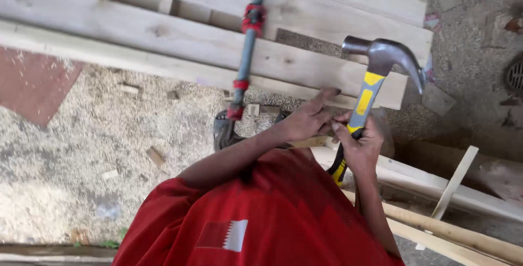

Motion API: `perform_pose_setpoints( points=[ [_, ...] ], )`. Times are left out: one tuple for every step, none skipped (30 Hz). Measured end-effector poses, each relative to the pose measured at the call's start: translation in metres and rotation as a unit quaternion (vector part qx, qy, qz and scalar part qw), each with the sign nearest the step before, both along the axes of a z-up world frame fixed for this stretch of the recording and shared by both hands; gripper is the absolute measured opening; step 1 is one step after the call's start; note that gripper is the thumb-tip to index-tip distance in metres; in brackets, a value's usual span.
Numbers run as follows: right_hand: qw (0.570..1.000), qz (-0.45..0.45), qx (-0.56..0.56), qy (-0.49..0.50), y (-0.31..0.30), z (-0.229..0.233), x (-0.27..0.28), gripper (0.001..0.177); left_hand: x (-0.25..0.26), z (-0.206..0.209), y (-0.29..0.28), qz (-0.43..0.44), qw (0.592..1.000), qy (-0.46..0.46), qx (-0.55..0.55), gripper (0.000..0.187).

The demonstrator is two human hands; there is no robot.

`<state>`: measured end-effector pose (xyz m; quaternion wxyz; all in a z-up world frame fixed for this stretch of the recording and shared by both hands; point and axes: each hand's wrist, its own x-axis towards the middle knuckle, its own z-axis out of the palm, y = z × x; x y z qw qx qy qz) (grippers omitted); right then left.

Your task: The person is hammering nails into wooden planks to assemble a furniture piece.

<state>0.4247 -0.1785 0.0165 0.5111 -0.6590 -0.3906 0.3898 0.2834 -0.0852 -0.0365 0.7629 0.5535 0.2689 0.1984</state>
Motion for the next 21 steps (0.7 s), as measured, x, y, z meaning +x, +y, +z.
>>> perform_pose_setpoints(
  points=[
    [1.0,-0.014,-0.004,0.002,-0.004,0.002,0.015,0.022,0.017,0.009,-0.002,-0.014,1.0,0.002,-0.004,0.06],
    [1.0,-0.016,-0.015,0.006,-0.009,0.003,0.029,0.022,0.033,0.018,-0.005,0.004,0.982,-0.046,-0.186,0.058],
    [0.999,-0.01,-0.027,0.013,-0.013,0.003,0.039,0.023,0.044,0.026,-0.008,0.035,0.927,-0.086,-0.362,0.056],
    [0.999,-0.017,-0.032,0.019,-0.025,-0.002,0.05,0.023,0.055,0.017,-0.025,0.031,0.926,-0.077,-0.367,0.056],
    [0.999,-0.011,-0.03,0.025,-0.025,-0.009,0.062,0.024,0.066,0.007,-0.03,0.041,0.976,-0.023,-0.211,0.055],
    [0.999,-0.004,-0.028,0.03,-0.025,-0.015,0.072,0.025,0.074,-0.002,-0.035,0.051,0.997,0.034,-0.05,0.055],
    [0.999,-0.002,-0.021,0.036,-0.025,-0.018,0.08,0.025,0.084,0.007,-0.032,0.053,0.997,0.039,-0.042,0.055],
    [0.999,-0.003,-0.014,0.044,-0.025,-0.02,0.087,0.025,0.093,0.016,-0.031,0.058,0.995,0.08,-0.012,0.053],
    [0.998,-0.005,-0.011,0.053,-0.028,-0.022,0.092,0.025,0.101,0.025,-0.033,0.063,0.99,0.122,0.014,0.051],
    [0.998,-0.004,-0.008,0.059,-0.025,-0.022,0.097,0.025,0.108,0.025,-0.031,0.065,0.99,0.127,0.018,0.051],
    [0.999,-0.008,-0.006,0.039,-0.027,-0.02,0.102,0.023,0.117,0.026,-0.034,0.068,0.989,0.131,-0.003,0.048],
    [1.0,-0.012,-0.005,0.02,-0.028,-0.019,0.107,0.022,0.125,0.026,-0.036,0.071,0.988,0.135,-0.024,0.045],
    [1.0,-0.017,-0.003,0.021,-0.027,-0.021,0.115,0.022,0.131,0.017,-0.037,0.066,0.988,0.136,-0.021,0.045],
    [1.0,-0.022,0.007,-0.019,-0.025,-0.023,0.123,0.022,0.137,0.007,-0.038,0.075,0.99,0.114,-0.046,0.042],
    [0.998,-0.023,0.012,-0.056,-0.027,-0.026,0.127,0.022,0.139,-0.002,-0.042,0.087,0.989,0.096,-0.074,0.04],
    [0.998,-0.025,0.01,-0.051,-0.023,-0.024,0.135,0.022,0.141,-0.027,-0.038,0.086,0.988,0.102,-0.075,0.04],
    [0.997,-0.028,0.03,-0.068,-0.026,-0.021,0.14,0.022,0.139,-0.052,-0.042,0.07,0.991,0.11,0.025,0.027],
    [0.995,-0.03,0.049,-0.086,-0.028,-0.02,0.144,0.022,0.134,-0.078,-0.046,0.052,0.984,0.116,0.124,0.026],
    [0.996,-0.028,0.037,-0.077,-0.032,-0.02,0.151,0.022,0.13,-0.067,-0.046,0.05,0.984,0.126,0.112,0.026],
    [0.998,-0.044,0.02,-0.046,-0.035,-0.02,0.157,0.021,0.125,-0.056,-0.044,0.074,0.992,0.081,-0.055,0.027],
    [0.998,-0.063,0.014,-0.019,-0.029,-0.021,0.167,0.02,0.124,-0.046,-0.029,0.097,0.972,0.028,-0.211,0.03]
  ],
)
